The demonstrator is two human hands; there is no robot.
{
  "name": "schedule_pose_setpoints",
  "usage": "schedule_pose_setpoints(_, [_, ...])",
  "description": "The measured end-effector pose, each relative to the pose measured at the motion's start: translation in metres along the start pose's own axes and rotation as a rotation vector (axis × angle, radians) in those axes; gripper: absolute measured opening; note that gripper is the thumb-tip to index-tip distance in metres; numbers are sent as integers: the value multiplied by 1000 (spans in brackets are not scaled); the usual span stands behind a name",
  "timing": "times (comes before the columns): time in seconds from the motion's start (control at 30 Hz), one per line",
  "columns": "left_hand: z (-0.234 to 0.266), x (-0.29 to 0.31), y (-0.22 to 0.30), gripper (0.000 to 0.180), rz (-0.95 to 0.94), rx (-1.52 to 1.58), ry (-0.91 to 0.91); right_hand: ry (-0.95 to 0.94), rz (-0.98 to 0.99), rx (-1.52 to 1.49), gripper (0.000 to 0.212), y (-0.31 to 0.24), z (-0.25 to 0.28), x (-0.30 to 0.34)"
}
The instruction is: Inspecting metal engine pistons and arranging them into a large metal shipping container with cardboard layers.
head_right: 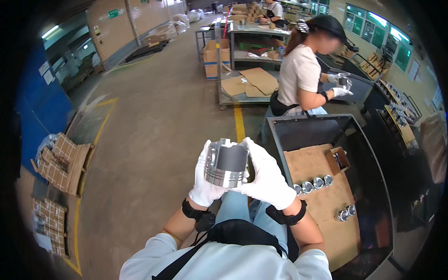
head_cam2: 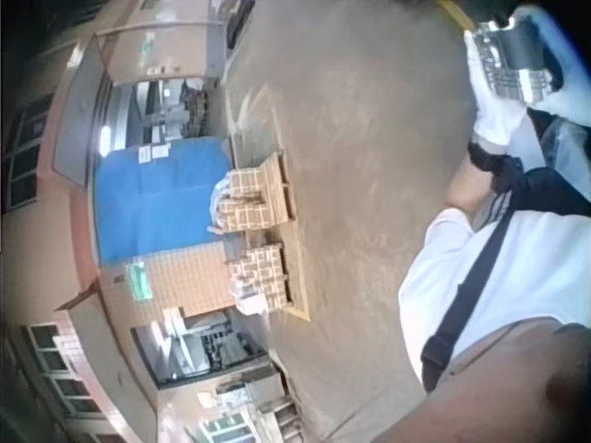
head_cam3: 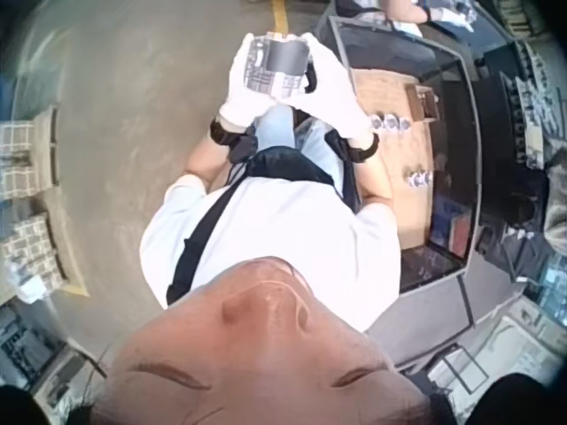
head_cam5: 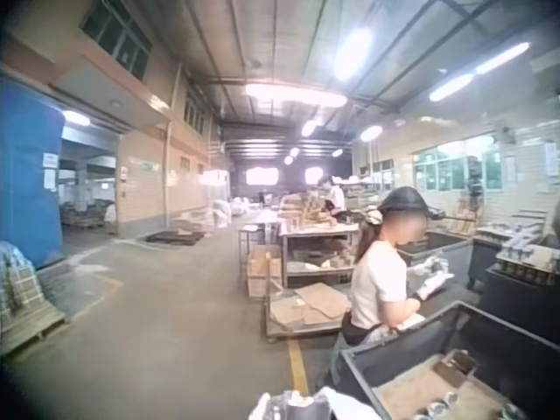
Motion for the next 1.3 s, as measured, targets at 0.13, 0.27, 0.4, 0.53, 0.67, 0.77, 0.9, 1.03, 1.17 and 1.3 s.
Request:
schedule_pose_setpoints(0.13, [1, 10, 20, 52, -123, -239, -6, 94, 9, -88, 113, -21, 6, -10])
schedule_pose_setpoints(0.27, [-24, 27, 17, 51, -354, -523, 94, 153, 9, -13, 110, -42, 20, -19])
schedule_pose_setpoints(0.4, [-31, 38, 13, 49, -708, -1319, 85, 256, 132, 96, 84, -48, 12, -17])
schedule_pose_setpoints(0.53, [-36, 54, 14, 54, -672, -1185, -68, 173, -15, -215, 74, -27, 7, -6])
schedule_pose_setpoints(0.67, [-17, 48, -3, 78, -514, -924, -124, 171, -7, -390, 76, -5, 6, 14])
schedule_pose_setpoints(0.77, [8, 33, -35, 95, 37, -454, -182, 214, -5, -536, 78, 9, 13, 26])
schedule_pose_setpoints(0.9, [6, 11, -60, 102, 163, -343, -274, 268, -23, -427, 86, 22, 23, 37])
schedule_pose_setpoints(1.03, [-3, 2, -60, 98, 89, -512, -120, 251, -113, -430, 106, 31, 36, 44])
schedule_pose_setpoints(1.17, [-15, 1, -59, 107, -204, -740, -65, 205, -151, -496, 106, 32, 41, 46])
schedule_pose_setpoints(1.3, [-7, 3, -53, 104, -587, -1191, -270, 193, -87, -320, 104, 29, 36, 42])
Point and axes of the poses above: each hand's wrist, its own x-axis away from the middle knuckle, its own z-axis out of the back of the hand, y = z × x, the point moved 3 cm from there along -x, towards the middle knuckle, and after that the axes turned 14 degrees about x, right-handed, at the moved point
